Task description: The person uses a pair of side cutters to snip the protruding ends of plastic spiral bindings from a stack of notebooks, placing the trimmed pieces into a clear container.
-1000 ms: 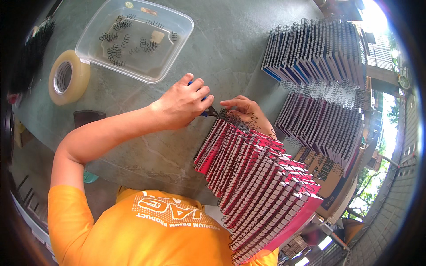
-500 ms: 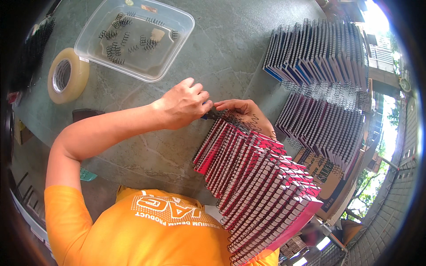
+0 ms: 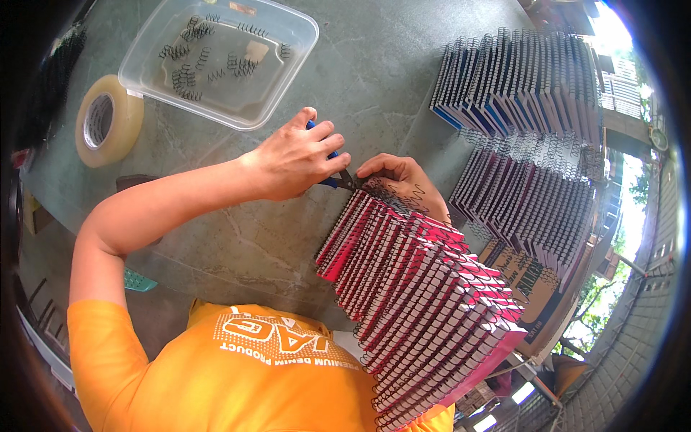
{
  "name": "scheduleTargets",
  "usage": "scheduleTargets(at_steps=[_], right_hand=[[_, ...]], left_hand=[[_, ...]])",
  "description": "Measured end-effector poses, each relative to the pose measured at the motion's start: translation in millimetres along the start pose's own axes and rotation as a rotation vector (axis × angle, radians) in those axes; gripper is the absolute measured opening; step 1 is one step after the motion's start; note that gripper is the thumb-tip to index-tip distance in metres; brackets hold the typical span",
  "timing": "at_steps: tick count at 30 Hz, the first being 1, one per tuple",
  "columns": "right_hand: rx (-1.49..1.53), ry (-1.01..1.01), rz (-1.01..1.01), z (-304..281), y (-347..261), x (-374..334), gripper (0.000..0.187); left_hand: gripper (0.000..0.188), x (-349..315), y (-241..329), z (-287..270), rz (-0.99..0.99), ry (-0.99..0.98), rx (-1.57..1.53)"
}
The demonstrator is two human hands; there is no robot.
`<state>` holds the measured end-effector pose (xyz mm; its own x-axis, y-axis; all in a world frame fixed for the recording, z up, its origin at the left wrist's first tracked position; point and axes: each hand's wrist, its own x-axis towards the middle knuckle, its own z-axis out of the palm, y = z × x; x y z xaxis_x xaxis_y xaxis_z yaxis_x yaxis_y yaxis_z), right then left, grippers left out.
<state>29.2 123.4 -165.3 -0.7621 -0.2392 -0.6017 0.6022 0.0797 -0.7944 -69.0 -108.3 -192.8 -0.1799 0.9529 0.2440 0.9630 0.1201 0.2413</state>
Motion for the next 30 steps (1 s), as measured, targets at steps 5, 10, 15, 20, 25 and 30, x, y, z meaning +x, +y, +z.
scheduleTargets(at_steps=[5, 10, 15, 20, 25, 30], right_hand=[[0.014, 0.033, -0.026, -3.8, 8.3, 5.6, 0.014], [0.05, 0.015, -0.047, -5.6, 14.2, 9.2, 0.015], [0.011, 0.005, -0.072, -6.6, 10.2, 6.5, 0.015], [0.102, -0.05, -0.084, -6.9, 10.7, 5.7, 0.017], [0.316, -0.1, -0.068, -6.9, 16.6, 7.0, 0.023], [0.368, -0.109, -0.101, -5.0, 16.2, 5.9, 0.031]], left_hand=[[0.031, 1.4, 1.2, -3.0, 0.017, 0.085, 0.07], [0.02, 4.7, 4.0, -2.9, 0.026, -0.085, 0.034], [0.022, 0.2, 7.5, 3.7, -0.086, -0.193, -0.094], [0.025, -4.0, 3.4, -0.9, -0.003, 0.052, 0.054], [0.027, 0.2, 5.4, -1.1, 0.004, 0.113, 0.046], [0.027, 2.0, 2.9, -1.7, 0.019, 0.113, 0.101]])
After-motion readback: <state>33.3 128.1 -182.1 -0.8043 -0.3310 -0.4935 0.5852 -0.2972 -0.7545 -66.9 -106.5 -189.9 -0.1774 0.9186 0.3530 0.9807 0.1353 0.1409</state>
